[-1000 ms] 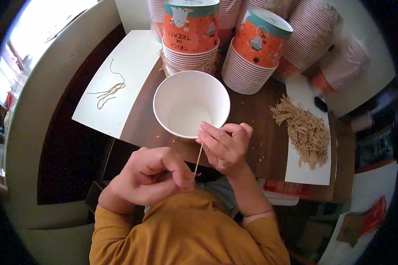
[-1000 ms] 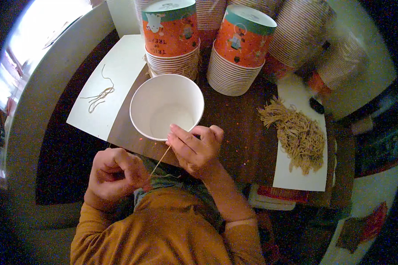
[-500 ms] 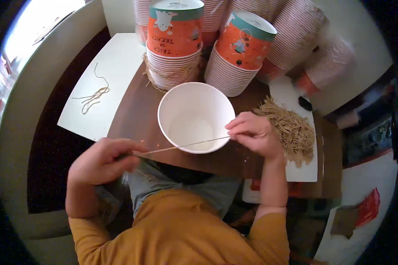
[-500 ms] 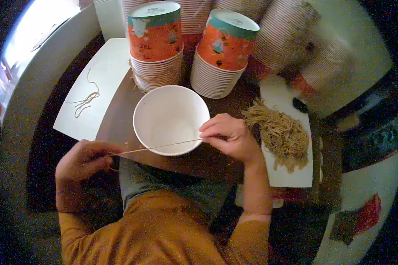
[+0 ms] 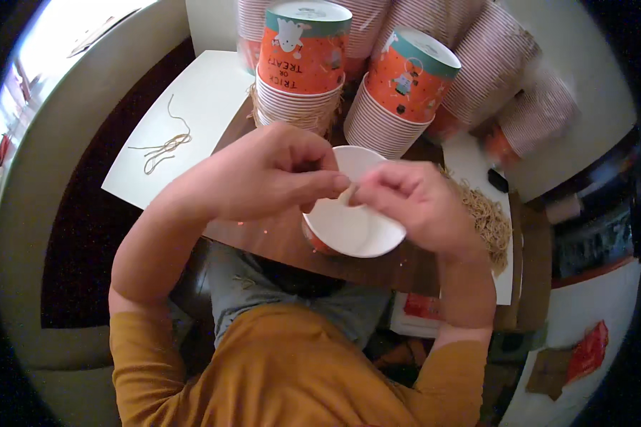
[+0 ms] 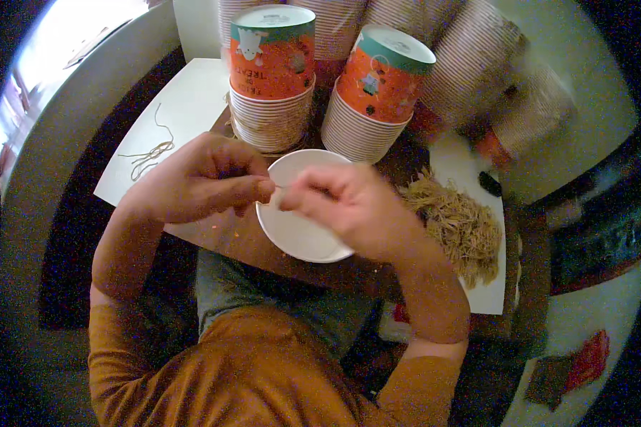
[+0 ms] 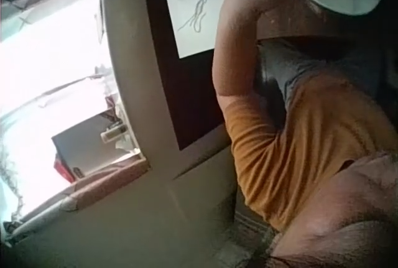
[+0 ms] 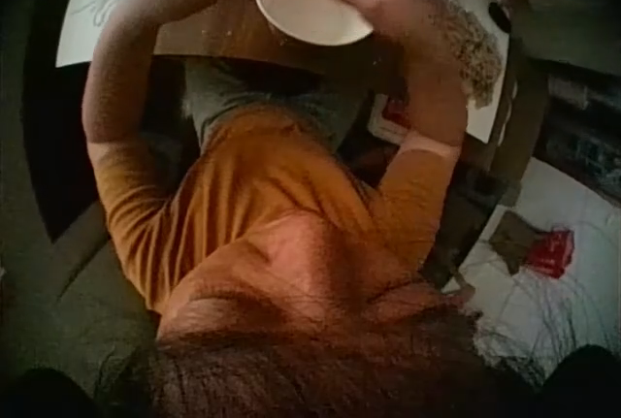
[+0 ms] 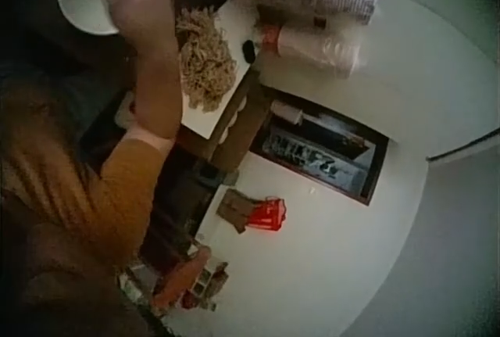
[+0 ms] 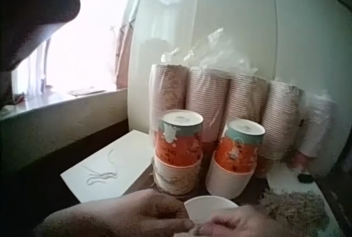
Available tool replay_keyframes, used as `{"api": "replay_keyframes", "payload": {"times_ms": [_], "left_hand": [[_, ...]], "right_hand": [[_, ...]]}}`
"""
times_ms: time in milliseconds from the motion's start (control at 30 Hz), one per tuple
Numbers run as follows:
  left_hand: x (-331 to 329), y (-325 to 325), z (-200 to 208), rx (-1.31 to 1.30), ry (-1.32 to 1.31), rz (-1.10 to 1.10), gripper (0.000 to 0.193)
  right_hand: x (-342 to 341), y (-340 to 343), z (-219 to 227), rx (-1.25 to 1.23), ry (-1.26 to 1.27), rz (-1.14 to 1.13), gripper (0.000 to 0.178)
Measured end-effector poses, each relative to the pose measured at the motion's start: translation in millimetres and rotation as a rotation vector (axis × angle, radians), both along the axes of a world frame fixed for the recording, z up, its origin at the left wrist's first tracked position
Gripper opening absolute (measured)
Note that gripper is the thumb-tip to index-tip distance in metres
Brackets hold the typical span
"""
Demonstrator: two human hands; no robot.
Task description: The person is threading precut strings through holes in paper buckets to create carrying handles.
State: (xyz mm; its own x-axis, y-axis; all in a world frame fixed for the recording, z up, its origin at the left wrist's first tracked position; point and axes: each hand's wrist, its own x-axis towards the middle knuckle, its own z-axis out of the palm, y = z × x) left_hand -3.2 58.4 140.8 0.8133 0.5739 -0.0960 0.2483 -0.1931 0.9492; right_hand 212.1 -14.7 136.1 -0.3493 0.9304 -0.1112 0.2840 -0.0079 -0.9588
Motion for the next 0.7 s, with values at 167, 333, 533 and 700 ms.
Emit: {"api": "replay_keyframes", "payload": {"times_ms": [167, 333, 533, 700], "left_hand": [[-22.9, 6.4, -37.2, -0.174, -0.068, -0.046, 0.024], [-17.6, -2.2, -67.7, -0.293, -0.166, -0.066, 0.023], [0.3, -2.1, -49.5, -0.236, -0.069, -0.009, 0.024], [3.8, 1.7, -46.5, -0.052, 0.014, -0.032, 0.025]], "right_hand": [[45.3, 5.1, -14.6, 0.144, 0.076, -0.204, 0.017], [50.6, 12.2, -34.8, 0.311, -0.292, -0.170, 0.020], [-4.8, 18.7, -36.1, 0.365, 0.020, -0.051, 0.061], [-23.8, 22.4, -48.1, -0.148, 0.309, 0.136, 0.063]]}}
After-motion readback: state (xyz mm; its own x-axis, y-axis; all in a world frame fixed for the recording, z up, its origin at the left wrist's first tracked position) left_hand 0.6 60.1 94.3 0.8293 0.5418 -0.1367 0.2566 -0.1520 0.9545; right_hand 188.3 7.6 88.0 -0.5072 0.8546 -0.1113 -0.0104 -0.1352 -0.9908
